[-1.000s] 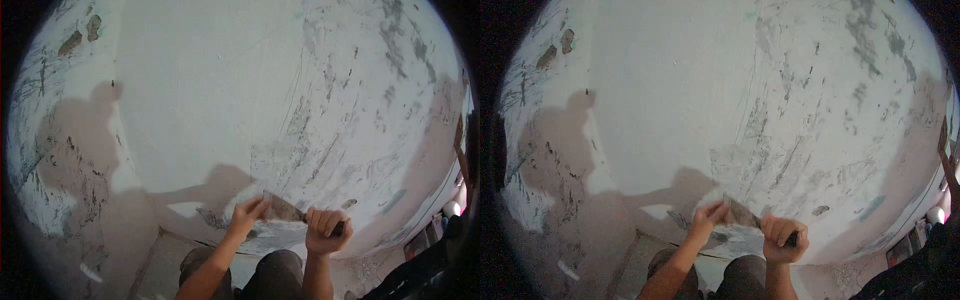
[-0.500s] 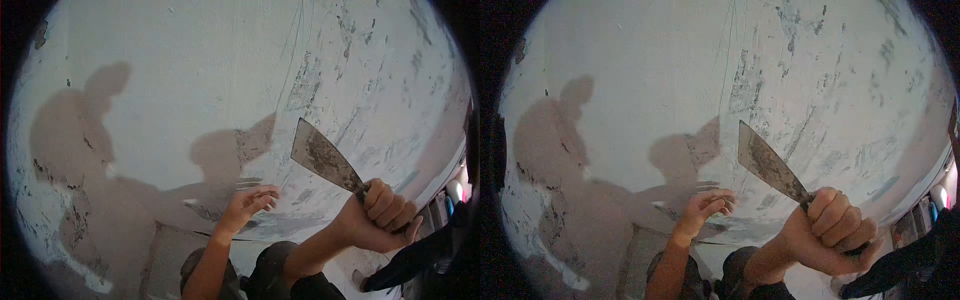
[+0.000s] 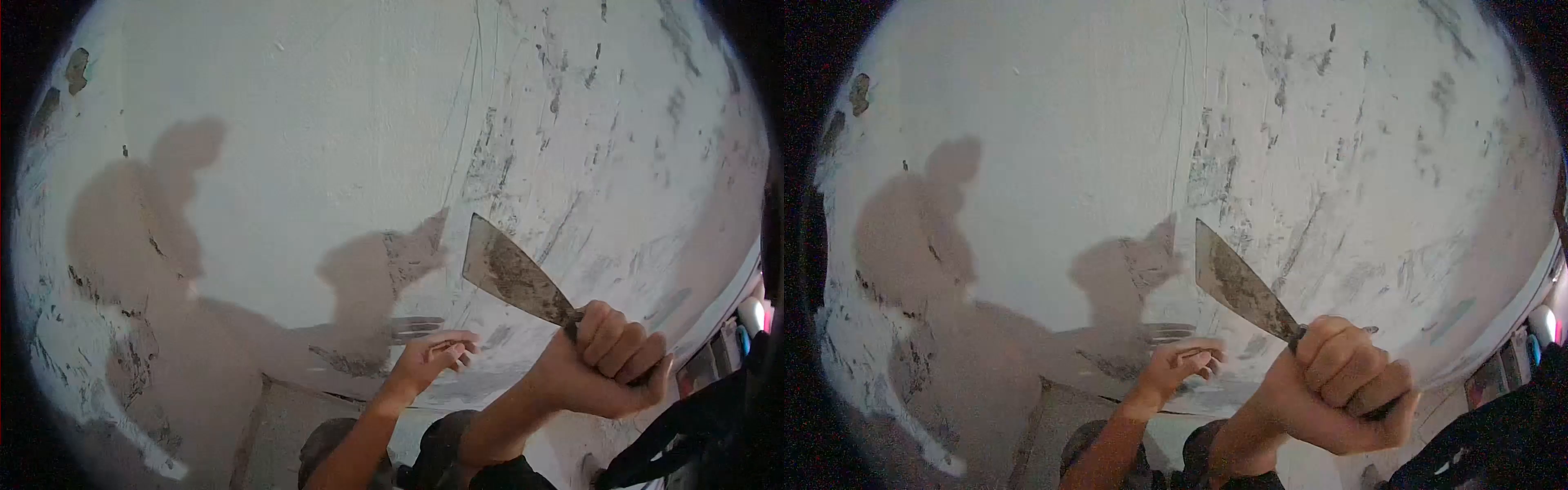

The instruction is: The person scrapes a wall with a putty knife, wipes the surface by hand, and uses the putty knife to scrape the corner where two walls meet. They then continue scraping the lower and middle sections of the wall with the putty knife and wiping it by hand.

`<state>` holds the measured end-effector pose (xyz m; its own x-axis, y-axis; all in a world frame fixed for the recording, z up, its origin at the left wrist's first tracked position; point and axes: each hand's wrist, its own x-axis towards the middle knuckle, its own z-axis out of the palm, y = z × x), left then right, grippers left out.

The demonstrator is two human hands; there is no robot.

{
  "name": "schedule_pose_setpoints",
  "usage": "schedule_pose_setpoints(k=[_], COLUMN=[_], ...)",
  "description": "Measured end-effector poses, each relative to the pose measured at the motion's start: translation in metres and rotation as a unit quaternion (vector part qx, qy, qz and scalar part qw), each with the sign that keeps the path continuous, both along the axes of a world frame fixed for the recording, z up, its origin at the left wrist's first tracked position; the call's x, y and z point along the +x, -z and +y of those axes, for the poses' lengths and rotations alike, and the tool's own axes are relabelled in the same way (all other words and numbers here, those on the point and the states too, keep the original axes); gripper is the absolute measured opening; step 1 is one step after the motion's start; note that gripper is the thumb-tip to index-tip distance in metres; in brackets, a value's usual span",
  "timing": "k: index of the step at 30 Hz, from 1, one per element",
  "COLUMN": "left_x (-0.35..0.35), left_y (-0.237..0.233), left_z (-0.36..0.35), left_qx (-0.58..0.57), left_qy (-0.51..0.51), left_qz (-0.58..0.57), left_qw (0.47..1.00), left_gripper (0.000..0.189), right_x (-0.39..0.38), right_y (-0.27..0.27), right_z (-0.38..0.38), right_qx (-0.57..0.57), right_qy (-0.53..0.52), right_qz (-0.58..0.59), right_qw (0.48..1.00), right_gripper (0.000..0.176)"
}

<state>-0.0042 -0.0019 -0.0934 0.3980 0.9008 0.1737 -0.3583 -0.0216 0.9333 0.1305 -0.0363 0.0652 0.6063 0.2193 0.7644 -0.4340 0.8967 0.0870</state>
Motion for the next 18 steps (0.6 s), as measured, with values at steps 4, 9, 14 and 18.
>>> schedule_pose_setpoints(k=[4,9,14,18], left_x=[-0.001,-0.006,-0.013,-0.015], left_y=[0.005,0.014,0.016,0.012], left_z=[0.006,0.012,0.007,0.007], left_qx=[0.003,0.016,0.007,0.022], left_qy=[-0.019,-0.026,-0.049,-0.076], left_qz=[-0.017,-0.027,-0.034,-0.032], left_qw=[1.0,0.999,0.998,0.996], left_gripper=[0.042,0.035,0.031,0.029], right_x=[-0.007,-0.008,0.016,0.01], right_y=[-0.001,0.001,0.006,0.004], right_z=[0.005,0.008,-0.01,-0.003], right_qx=[0.018,0.018,0.031,0.027], right_qy=[-0.03,0.021,0.008,0.031], right_qz=[-0.055,-0.053,-0.041,-0.017], right_qw=[0.998,0.998,0.999,0.999], right_gripper=[0.049,0.051,0.048,0.048])
